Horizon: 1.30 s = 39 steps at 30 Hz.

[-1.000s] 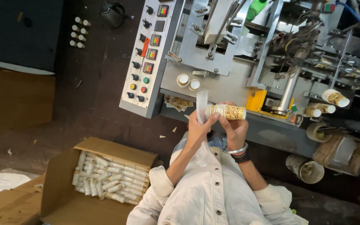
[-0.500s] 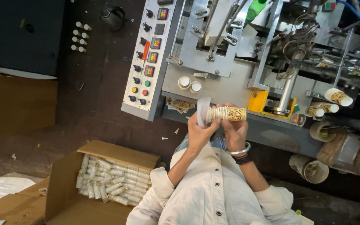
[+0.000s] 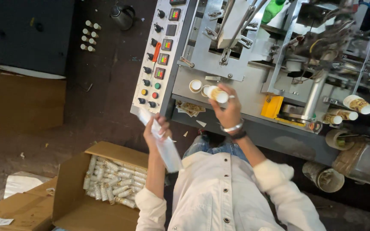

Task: The recorder is collecting and packaging finished paper cups from a manufacturing machine.

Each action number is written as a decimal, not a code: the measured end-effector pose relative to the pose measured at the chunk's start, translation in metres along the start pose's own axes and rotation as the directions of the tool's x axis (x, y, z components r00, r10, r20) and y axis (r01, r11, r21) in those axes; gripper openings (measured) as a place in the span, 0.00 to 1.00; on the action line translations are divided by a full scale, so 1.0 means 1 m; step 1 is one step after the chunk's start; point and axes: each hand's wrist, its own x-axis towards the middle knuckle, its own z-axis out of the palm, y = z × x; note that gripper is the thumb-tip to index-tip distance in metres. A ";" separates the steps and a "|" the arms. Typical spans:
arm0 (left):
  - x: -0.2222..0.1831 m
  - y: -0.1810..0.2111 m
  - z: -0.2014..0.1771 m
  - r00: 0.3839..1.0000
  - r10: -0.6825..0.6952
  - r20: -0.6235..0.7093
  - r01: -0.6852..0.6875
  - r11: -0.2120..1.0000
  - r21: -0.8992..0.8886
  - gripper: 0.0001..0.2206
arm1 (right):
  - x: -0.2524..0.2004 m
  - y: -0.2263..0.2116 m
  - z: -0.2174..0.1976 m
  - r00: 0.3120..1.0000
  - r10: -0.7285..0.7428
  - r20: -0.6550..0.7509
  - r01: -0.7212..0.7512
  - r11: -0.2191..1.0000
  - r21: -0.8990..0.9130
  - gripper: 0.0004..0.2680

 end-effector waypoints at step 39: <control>-0.027 -0.099 -0.056 0.921 -0.353 -0.164 0.334 0.498 0.800 0.15 | -0.146 0.206 -0.722 0.731 0.144 -0.667 -0.245 0.968 -0.060 0.36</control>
